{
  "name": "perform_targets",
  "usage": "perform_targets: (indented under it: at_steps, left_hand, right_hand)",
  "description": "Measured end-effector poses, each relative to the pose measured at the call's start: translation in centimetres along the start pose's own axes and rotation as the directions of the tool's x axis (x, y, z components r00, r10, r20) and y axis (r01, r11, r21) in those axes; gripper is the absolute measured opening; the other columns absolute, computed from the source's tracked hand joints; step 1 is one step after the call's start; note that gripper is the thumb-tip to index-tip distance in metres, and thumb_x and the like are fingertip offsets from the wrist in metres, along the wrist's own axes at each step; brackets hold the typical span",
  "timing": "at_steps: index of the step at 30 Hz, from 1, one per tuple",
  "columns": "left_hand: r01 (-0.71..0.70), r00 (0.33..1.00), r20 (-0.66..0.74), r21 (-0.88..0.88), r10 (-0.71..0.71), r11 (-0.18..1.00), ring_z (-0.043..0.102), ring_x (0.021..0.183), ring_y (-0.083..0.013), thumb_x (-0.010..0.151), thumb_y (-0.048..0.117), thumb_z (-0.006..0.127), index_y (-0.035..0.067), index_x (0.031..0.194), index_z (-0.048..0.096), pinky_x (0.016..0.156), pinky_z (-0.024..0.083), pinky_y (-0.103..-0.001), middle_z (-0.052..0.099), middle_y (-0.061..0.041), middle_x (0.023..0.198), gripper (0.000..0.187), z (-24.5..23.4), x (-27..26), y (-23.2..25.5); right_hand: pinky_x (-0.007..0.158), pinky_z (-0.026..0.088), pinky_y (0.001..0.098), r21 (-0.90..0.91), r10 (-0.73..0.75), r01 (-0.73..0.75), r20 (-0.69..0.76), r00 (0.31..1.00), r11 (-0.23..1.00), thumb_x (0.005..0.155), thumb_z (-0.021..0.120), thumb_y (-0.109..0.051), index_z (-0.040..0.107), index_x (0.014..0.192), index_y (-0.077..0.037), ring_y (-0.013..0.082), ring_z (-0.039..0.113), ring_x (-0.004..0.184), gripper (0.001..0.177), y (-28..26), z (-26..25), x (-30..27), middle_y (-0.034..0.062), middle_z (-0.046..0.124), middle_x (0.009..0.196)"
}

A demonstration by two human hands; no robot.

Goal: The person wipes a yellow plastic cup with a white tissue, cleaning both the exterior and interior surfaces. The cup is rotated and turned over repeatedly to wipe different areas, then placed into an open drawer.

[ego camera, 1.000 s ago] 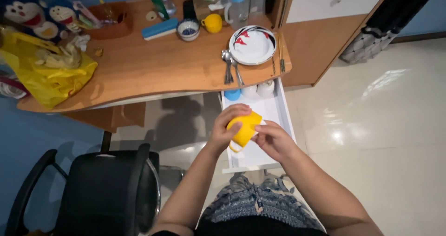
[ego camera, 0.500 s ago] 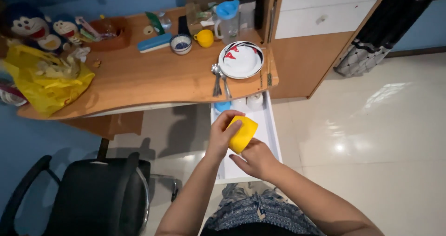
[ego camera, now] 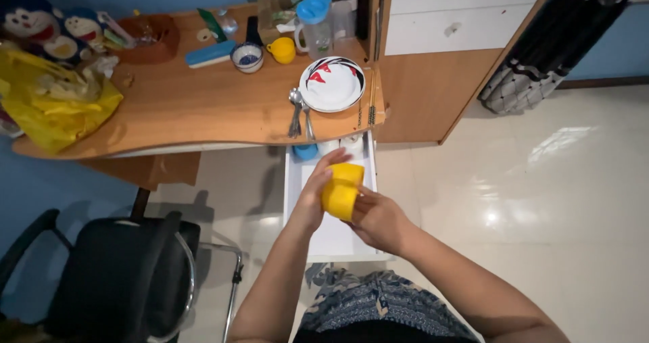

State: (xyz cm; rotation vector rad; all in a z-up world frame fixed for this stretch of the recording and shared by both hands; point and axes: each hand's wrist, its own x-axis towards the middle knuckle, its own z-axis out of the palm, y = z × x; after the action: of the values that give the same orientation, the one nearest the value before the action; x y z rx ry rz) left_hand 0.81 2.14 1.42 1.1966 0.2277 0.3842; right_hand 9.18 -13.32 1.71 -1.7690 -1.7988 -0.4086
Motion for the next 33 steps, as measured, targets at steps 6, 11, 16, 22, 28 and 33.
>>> perform_targets:
  at_steps: [6,11,16,22,28,33]
  left_hand:
    - [-0.094,0.982,-0.152,0.119,0.112,0.988,0.065,0.101,-0.0241,0.095,0.032,0.064,0.006,0.117,0.072,0.092,0.053,-0.037,0.069,-0.015,0.110,0.035,2.2,-0.5,-2.2]
    - [-0.363,0.929,-0.015,0.169,0.370,0.916,0.063,0.109,-0.0332,0.086,0.038,0.072,0.001,0.112,0.072,0.097,0.051,-0.047,0.066,-0.021,0.118,0.045,1.8,-1.2,-3.7]
    - [-0.633,0.774,0.174,0.245,0.608,0.735,0.063,0.114,-0.0445,0.081,0.034,0.076,-0.003,0.107,0.074,0.099,0.050,-0.055,0.067,-0.026,0.114,0.045,3.4,-2.5,-0.7]
    - [-0.584,0.781,0.266,0.631,0.566,0.510,0.051,0.136,-0.0448,0.093,0.046,0.053,0.015,0.114,0.075,0.114,0.034,-0.059,0.067,-0.013,0.134,0.044,3.8,-3.0,0.2]
    - [0.042,0.952,-0.307,0.150,0.006,0.988,0.052,0.131,-0.0359,0.099,0.057,0.046,0.003,0.149,0.046,0.111,0.041,-0.047,0.057,-0.024,0.140,0.073,2.9,-1.5,-2.5]
    - [-0.081,0.941,-0.298,0.267,0.162,0.960,0.065,0.107,-0.0309,0.095,0.034,0.065,0.010,0.121,0.069,0.092,0.055,-0.042,0.067,-0.017,0.118,0.035,2.6,-1.6,-3.8]
  right_hand:
    - [0.076,0.061,0.0498,0.595,0.214,-0.328,0.256,0.943,0.733,0.094,0.071,-0.034,0.075,0.091,0.002,0.0398,0.074,0.076,0.036,0.9,-0.1,-3.1,0.0197,0.075,0.076]
    - [0.086,0.058,0.0498,0.870,0.197,-0.491,0.491,0.848,-0.054,0.080,0.079,-0.009,0.075,0.106,0.009,0.0292,0.073,0.090,0.032,7.2,5.9,-9.8,0.0210,0.078,0.095]
    - [0.090,0.055,0.0558,0.669,0.193,-0.325,0.578,0.793,-0.668,0.076,0.061,-0.015,0.068,0.111,0.010,0.0402,0.072,0.095,0.044,6.1,2.3,-7.3,0.0267,0.073,0.100]
    - [0.079,0.060,0.0435,0.808,0.369,-0.587,0.563,0.740,-0.056,0.096,0.066,-0.017,0.076,0.091,0.012,0.0245,0.072,0.076,0.031,5.1,-0.1,-4.1,0.0164,0.076,0.081]
    - [0.080,0.058,0.0385,0.158,-0.121,0.086,0.230,0.966,0.984,0.101,0.065,-0.028,0.073,0.071,-0.004,0.0285,0.073,0.068,0.039,1.2,-3.2,0.1,0.0140,0.074,0.069]
    - [0.072,0.058,0.0466,0.611,0.208,-0.440,0.415,0.886,0.658,0.091,0.075,-0.035,0.075,0.084,0.000,0.0371,0.075,0.075,0.036,2.4,-0.4,-3.3,0.0155,0.076,0.073]
